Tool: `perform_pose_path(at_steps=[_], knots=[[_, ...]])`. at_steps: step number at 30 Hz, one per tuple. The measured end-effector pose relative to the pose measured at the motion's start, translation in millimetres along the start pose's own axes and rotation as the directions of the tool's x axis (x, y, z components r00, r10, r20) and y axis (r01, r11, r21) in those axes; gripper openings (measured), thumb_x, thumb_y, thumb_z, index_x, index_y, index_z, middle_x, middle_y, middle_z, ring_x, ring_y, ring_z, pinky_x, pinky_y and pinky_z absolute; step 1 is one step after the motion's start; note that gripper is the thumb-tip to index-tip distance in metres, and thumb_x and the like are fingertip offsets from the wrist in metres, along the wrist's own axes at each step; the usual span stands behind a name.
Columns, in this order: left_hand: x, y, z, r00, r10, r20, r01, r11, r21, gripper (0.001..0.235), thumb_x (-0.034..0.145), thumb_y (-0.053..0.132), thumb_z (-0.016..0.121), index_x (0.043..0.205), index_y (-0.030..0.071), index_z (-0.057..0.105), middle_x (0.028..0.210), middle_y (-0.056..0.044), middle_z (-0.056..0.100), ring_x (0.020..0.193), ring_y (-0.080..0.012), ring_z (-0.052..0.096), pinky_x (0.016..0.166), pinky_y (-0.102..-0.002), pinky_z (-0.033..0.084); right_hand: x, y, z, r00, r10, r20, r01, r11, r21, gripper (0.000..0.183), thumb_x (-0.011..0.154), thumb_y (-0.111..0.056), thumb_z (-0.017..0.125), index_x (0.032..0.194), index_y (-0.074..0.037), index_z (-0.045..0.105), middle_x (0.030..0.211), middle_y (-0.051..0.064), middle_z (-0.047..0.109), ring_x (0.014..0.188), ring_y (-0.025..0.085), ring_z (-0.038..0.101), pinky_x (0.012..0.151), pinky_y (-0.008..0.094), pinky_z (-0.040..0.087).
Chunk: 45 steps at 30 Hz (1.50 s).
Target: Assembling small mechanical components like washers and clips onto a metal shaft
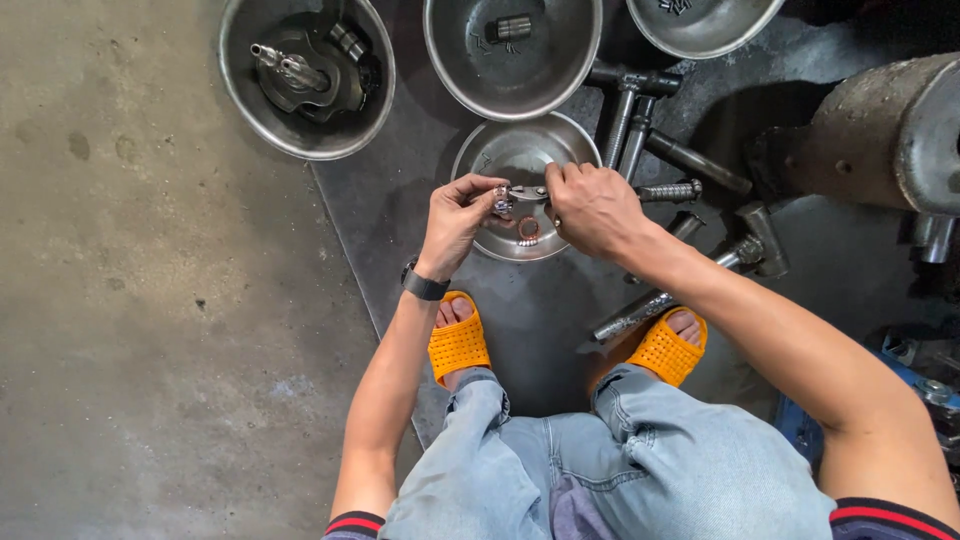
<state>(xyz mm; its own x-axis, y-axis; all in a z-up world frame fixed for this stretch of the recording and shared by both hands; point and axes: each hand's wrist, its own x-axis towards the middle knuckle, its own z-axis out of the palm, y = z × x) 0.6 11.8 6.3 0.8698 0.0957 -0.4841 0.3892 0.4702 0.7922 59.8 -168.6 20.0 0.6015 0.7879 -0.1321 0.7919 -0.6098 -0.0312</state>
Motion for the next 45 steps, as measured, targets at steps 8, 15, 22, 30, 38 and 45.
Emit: perform_pose_path(at_steps=[8,15,22,30,38,45], knots=[[3.3,-10.9,-0.9,1.0,0.0,0.019,0.002,0.994,-0.106,0.019,0.077,0.0,0.07,0.093,-0.008,0.064,0.085,-0.017,0.066,0.072,-0.0209,0.067,0.052,-0.03,0.06,-0.3,4.4,12.0,0.996,-0.025,0.081,0.024,1.0,0.014,0.032,0.071,-0.023,0.054,0.094,0.0,0.056,0.07,0.011,0.059,0.063,0.026,0.065,0.054,0.035,0.052],[5.5,-8.7,4.9,0.999,0.016,0.04,-0.016,1.0,0.001,0.016,0.078,0.001,0.07,0.092,-0.004,0.066,0.082,-0.011,0.066,0.069,-0.0136,0.065,0.052,-0.023,0.058,-2.4,7.8,10.8,0.988,0.004,0.157,-0.021,0.994,0.11,0.027,0.07,-0.026,0.052,0.085,-0.004,0.058,0.068,0.008,0.059,0.06,0.025,0.065,0.052,0.034,0.051],[3.3,3.8,-13.2,0.997,0.01,-0.072,-0.011,1.0,-0.008,0.014,0.079,-0.002,0.065,0.093,-0.004,0.064,0.077,-0.012,0.063,0.062,-0.0172,0.065,0.051,-0.03,0.06,-59.9,-23.3,14.6,0.979,-0.058,0.194,0.061,0.998,-0.01,0.027,0.077,-0.022,0.059,0.099,-0.007,0.061,0.082,0.007,0.059,0.078,0.021,0.059,0.066,0.031,0.049],[4.1,6.0,-37.2,0.986,0.044,-0.158,-0.036,0.998,0.052,0.01,0.078,-0.002,0.066,0.086,-0.007,0.065,0.066,-0.014,0.062,0.051,-0.0164,0.062,0.047,-0.029,0.06,-116.0,-64.9,52.1,0.939,-0.283,0.194,0.213,0.924,0.319,0.014,0.076,-0.014,0.056,0.089,-0.008,0.058,0.087,0.012,0.05,0.082,0.028,0.051,0.068,0.037,0.042],[4.4,-5.9,-45.0,0.966,0.1,-0.238,-0.089,0.994,0.056,0.01,0.077,-0.002,0.066,0.087,-0.006,0.065,0.068,-0.016,0.062,0.052,-0.0165,0.062,0.046,-0.03,0.059,28.8,-46.0,85.0,0.965,0.221,-0.14,-0.133,0.876,0.463,0.017,0.081,-0.019,0.062,0.086,-0.004,0.056,0.075,0.011,0.049,0.068,0.031,0.056,0.057,0.04,0.047],[-3.0,-3.3,-52.4,0.963,0.081,-0.258,-0.063,0.995,0.076,0.011,0.078,-0.004,0.063,0.088,-0.007,0.065,0.071,-0.016,0.063,0.056,-0.0163,0.061,0.051,-0.031,0.06,66.2,-59.3,107.7,0.981,0.19,0.026,-0.19,0.944,0.271,0.011,0.071,-0.014,0.06,0.075,-0.006,0.054,0.067,0.009,0.053,0.054,0.029,0.061,0.045,0.038,0.049]])
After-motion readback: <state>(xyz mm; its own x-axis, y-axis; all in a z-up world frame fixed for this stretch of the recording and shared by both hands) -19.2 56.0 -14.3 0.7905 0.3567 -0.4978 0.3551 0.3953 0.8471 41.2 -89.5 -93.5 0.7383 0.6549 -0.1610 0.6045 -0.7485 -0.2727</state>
